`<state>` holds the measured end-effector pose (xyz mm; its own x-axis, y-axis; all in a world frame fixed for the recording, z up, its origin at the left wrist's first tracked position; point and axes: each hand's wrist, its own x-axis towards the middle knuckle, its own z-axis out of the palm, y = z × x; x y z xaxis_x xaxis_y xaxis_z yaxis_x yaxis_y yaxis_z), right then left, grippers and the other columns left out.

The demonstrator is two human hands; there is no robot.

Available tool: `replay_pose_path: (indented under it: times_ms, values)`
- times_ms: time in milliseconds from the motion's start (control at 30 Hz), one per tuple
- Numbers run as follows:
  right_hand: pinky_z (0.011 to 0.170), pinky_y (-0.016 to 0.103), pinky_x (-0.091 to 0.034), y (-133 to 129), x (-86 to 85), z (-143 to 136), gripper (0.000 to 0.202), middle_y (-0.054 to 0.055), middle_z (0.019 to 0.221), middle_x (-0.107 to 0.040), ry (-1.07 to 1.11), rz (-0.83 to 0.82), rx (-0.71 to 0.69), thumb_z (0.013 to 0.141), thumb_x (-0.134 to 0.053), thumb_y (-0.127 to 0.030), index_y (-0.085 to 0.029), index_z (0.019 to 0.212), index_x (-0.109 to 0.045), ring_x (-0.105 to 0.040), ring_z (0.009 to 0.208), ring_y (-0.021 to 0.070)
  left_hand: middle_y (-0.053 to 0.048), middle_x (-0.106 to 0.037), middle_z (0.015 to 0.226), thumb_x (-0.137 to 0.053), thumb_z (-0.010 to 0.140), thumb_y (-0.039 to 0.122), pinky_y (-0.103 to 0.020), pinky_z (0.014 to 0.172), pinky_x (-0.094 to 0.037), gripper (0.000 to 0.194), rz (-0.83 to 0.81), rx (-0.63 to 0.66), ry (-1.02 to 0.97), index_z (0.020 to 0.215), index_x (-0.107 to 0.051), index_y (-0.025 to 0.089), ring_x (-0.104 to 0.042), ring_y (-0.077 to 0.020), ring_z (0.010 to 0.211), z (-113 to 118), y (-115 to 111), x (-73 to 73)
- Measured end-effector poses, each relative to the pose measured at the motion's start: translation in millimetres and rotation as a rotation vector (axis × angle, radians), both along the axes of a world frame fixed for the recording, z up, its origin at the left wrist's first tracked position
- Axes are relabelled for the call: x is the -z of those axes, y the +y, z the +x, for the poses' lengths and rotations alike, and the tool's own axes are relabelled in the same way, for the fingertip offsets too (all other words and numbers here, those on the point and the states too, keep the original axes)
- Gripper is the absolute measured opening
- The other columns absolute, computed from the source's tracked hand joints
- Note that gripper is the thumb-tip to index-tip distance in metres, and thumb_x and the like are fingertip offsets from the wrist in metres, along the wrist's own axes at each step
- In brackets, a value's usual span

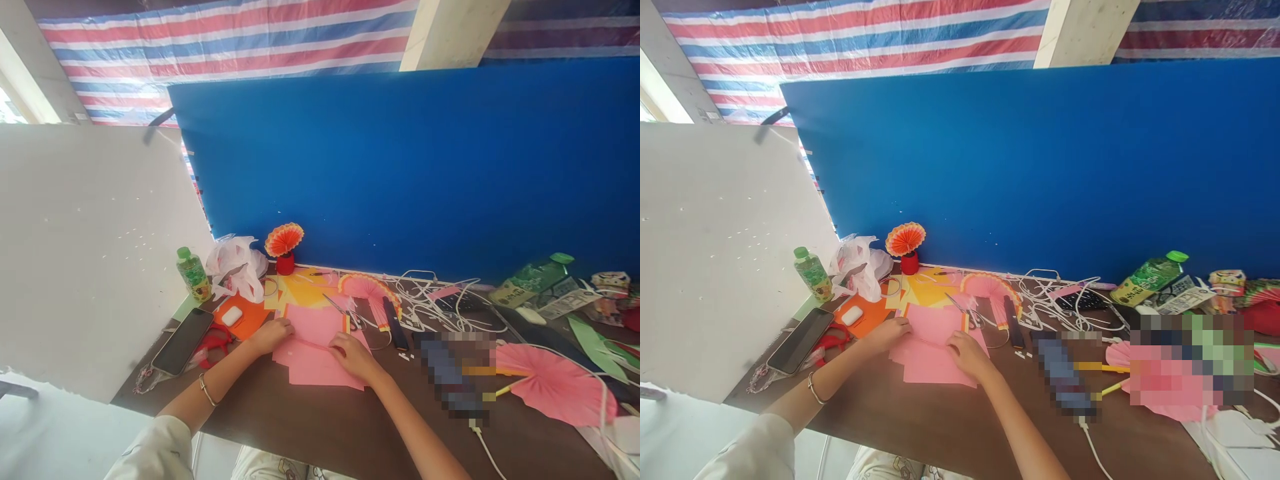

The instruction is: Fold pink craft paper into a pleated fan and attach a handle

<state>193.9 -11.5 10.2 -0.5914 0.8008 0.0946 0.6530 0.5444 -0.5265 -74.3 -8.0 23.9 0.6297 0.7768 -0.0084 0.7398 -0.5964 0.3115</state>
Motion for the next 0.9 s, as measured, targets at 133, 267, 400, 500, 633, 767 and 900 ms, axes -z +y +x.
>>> replay_pose_path:
  times_ms: [133, 267, 400, 500, 633, 767, 900]
  values:
    - [0.063, 0.026, -0.041, 13, -6.0, 2, 0.018, 0.003, 0.071, -0.063, -0.001, -0.196, 0.080, 0.076, -0.049, -0.024, -0.017, 0.068, -0.062, -0.056, 0.068, 0.0152, -0.002, -0.062, 0.087, -0.041, 0.086, 0.017, -0.026, 0.076, -0.040, 0.021, -0.089, -0.019, -0.058, 0.083, -0.061, 0.019, -0.055, -0.0142, 0.082, -2, 11, -6.4]
    - [0.057, 0.023, -0.038, 28, -5.9, 1, 0.014, 0.002, 0.065, -0.063, -0.042, -0.261, 0.107, 0.069, -0.055, -0.024, -0.015, 0.062, -0.062, -0.055, 0.064, 0.0143, 0.000, -0.063, 0.073, -0.053, 0.080, 0.032, -0.023, 0.063, -0.039, 0.018, -0.189, -0.044, -0.075, 0.074, -0.063, 0.018, -0.055, -0.0127, 0.067, -8, 30, -1.5]
    - [0.050, 0.021, -0.032, 38, -4.7, -1, 0.011, 0.000, 0.057, -0.059, -0.093, -0.307, 0.140, 0.063, -0.061, -0.023, -0.015, 0.055, -0.061, -0.051, 0.057, 0.0123, 0.000, -0.061, 0.065, -0.061, 0.072, 0.043, -0.022, 0.052, -0.035, 0.027, -0.259, -0.072, -0.084, 0.069, -0.064, 0.017, -0.054, -0.0128, 0.062, -12, 47, 5.9]
    - [0.048, 0.021, -0.028, 43, -3.2, -1, 0.015, -0.002, 0.050, -0.053, -0.128, -0.326, 0.162, 0.060, -0.064, -0.023, -0.015, 0.050, -0.057, -0.046, 0.051, 0.0104, 0.000, -0.058, 0.061, -0.063, 0.067, 0.049, -0.022, 0.050, -0.032, 0.032, -0.265, -0.088, -0.075, 0.065, -0.063, 0.016, -0.052, -0.0128, 0.060, -13, 53, 7.7]
    - [0.048, 0.021, -0.027, 46, -1.6, 0, 0.018, -0.003, 0.051, -0.051, -0.140, -0.336, 0.177, 0.059, -0.067, -0.025, -0.015, 0.051, -0.054, -0.044, 0.052, 0.0097, 0.000, -0.056, 0.060, -0.060, 0.067, 0.057, -0.024, 0.052, -0.029, 0.040, -0.230, -0.095, -0.035, 0.062, -0.060, 0.017, -0.049, -0.0133, 0.058, -14, 53, 7.1]
    - [0.049, 0.022, -0.027, 45, -1.6, 3, 0.022, -0.003, 0.053, -0.049, -0.132, -0.308, 0.189, 0.058, -0.069, -0.026, -0.016, 0.052, -0.050, -0.043, 0.053, 0.0103, -0.001, -0.057, 0.063, -0.055, 0.072, 0.059, -0.024, 0.054, -0.028, 0.042, -0.166, -0.082, -0.003, 0.062, -0.057, 0.017, -0.050, -0.0141, 0.061, -14, 48, 7.8]
    - [0.051, 0.022, -0.029, 37, -1.0, 7, 0.019, -0.002, 0.057, -0.052, -0.090, -0.290, 0.147, 0.063, -0.065, -0.028, -0.016, 0.056, -0.051, -0.045, 0.055, 0.0111, -0.002, -0.058, 0.068, -0.049, 0.077, 0.058, -0.024, 0.055, -0.029, 0.042, -0.098, -0.079, 0.006, 0.065, -0.055, 0.018, -0.052, -0.0152, 0.065, -15, 41, 11.1]
